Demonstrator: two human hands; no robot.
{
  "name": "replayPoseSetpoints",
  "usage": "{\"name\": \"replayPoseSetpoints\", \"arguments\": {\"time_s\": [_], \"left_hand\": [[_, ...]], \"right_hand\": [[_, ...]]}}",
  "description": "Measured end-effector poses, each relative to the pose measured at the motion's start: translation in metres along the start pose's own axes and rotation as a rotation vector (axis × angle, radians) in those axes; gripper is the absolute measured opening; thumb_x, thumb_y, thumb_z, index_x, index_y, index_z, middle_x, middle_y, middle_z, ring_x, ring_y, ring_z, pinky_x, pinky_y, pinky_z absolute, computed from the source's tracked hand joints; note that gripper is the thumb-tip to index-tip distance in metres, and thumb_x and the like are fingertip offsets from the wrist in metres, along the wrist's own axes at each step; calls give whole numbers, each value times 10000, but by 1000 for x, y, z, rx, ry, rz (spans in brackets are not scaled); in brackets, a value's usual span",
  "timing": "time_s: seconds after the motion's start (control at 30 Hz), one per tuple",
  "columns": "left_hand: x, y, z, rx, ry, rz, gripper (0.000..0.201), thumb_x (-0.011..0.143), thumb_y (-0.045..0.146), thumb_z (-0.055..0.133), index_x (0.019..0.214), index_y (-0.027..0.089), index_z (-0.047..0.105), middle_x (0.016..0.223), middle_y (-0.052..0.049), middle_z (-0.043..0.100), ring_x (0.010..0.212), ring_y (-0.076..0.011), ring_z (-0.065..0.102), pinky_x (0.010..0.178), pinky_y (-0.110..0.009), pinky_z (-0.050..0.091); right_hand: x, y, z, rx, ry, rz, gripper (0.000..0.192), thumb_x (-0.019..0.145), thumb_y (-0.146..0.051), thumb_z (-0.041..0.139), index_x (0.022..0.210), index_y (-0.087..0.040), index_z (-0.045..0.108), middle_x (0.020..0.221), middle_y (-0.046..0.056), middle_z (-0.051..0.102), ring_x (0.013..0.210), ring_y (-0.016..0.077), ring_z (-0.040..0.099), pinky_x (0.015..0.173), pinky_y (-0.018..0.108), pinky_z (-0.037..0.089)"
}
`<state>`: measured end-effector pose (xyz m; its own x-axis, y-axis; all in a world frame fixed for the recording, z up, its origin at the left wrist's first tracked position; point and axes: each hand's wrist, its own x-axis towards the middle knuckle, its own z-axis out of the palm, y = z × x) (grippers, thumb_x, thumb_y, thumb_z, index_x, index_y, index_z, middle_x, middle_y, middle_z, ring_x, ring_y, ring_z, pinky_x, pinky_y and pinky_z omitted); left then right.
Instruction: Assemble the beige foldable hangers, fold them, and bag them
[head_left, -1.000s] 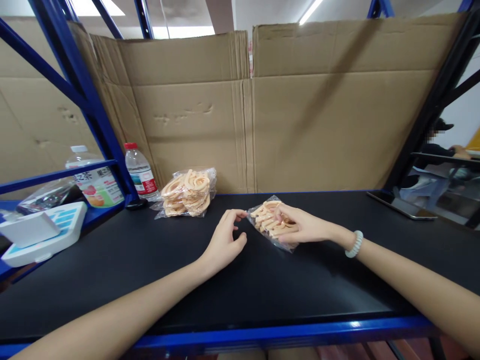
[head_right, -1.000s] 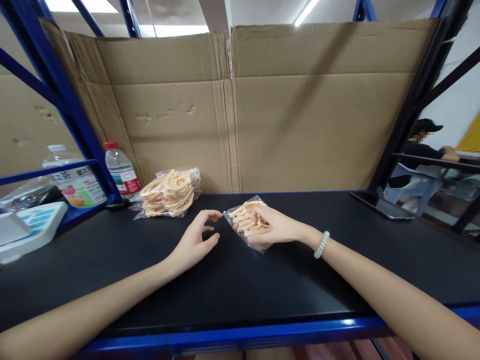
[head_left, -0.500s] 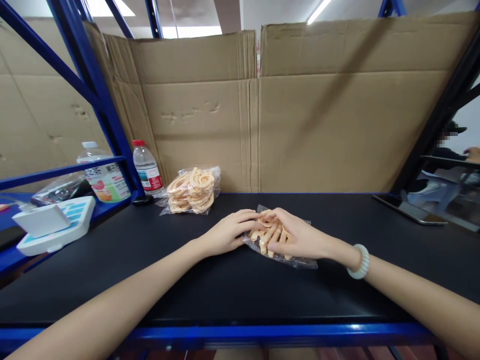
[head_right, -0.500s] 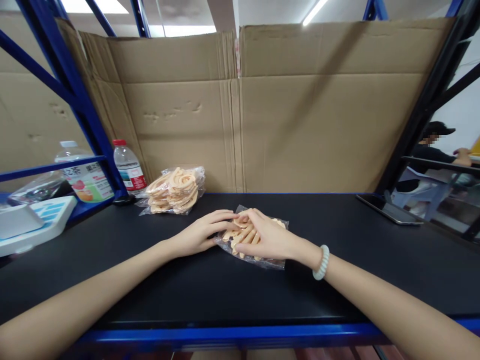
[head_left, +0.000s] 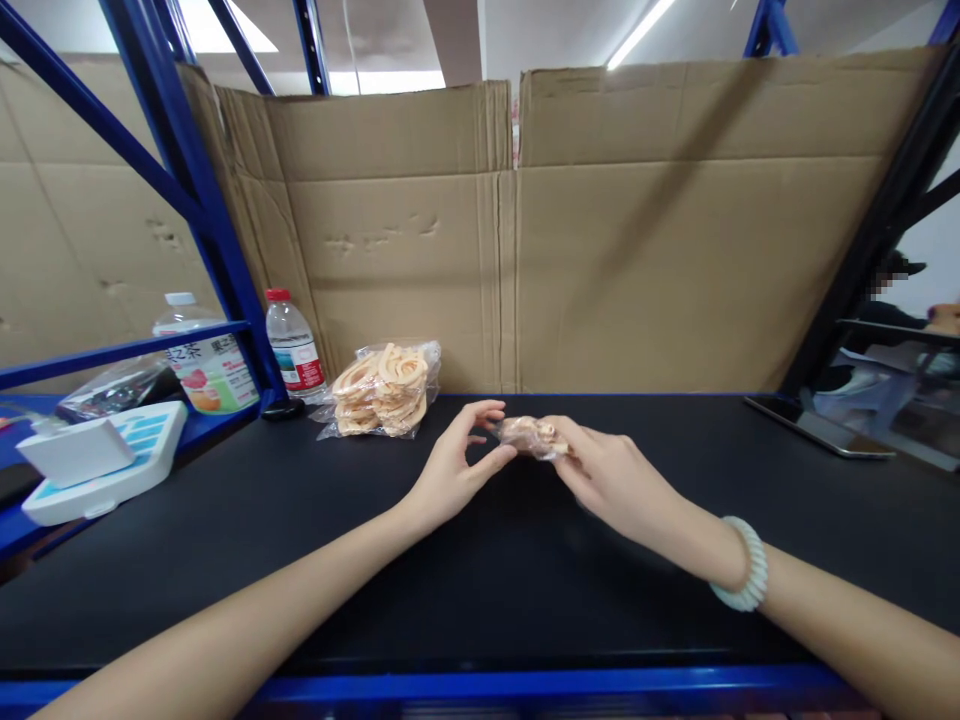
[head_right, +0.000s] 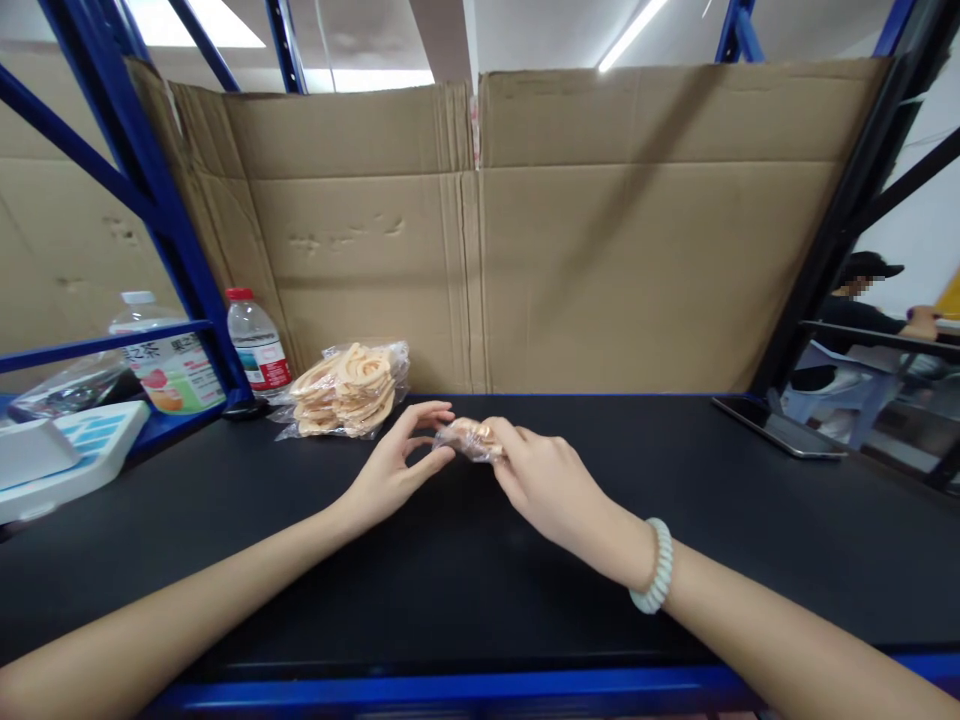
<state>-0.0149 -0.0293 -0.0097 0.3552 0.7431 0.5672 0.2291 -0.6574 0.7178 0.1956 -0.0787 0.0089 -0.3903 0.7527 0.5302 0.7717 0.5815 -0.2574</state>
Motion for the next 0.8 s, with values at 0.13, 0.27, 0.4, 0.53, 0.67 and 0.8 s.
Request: {"name": "replayPoseSetpoints", "arguments": {"time_s": [0.13,0.27,0.4,0.53,0.67,0.8], "left_hand": [[-2,-4,-1,-341,113,-407,660,749,280,717,1311,222,377,1329,-136,464,1162,-231,517,1008,-409,418],[-5,1,3,-758,20,-645,607,797,291,699,1307,153,399,1323,-186,502,1120,-232,581,1020,-359,425],[-10,15,12,-930,-201,-598,458,858,323,636,1266,199,466,1256,-146,590,1061,-264,629,921,-407,505],[-12,25,18,-891,-92,-636,450,857,221,637,1274,237,469,1218,-106,634,1056,-249,643,892,-366,531],[-9,24,16,-769,53,-702,422,838,174,643,1233,230,502,1196,-98,652,1048,-248,650,847,-333,553],[-5,22,11,-718,100,-689,377,827,181,653,1182,220,532,1177,-95,660,1021,-226,661,842,-299,551]], "right_hand": [[6,15,-14,319,165,154,167,883,-328,514,988,-204,554,790,41,683,671,195,649,586,286,493],[6,17,-18,993,244,435,350,806,-385,605,1083,-174,561,953,97,703,804,236,680,652,330,544],[1,8,-4,1450,127,643,398,792,-340,626,1137,-149,575,956,123,718,837,258,694,720,369,560],[0,7,17,1528,102,725,359,776,-305,656,1092,-148,587,938,112,722,840,256,697,770,386,558],[2,17,34,1455,88,778,359,782,-357,664,1062,-161,553,974,109,701,867,250,687,821,401,548],[11,27,52,1148,175,671,477,788,-467,625,1156,-191,500,1179,118,600,1038,245,616,907,391,513]]}}
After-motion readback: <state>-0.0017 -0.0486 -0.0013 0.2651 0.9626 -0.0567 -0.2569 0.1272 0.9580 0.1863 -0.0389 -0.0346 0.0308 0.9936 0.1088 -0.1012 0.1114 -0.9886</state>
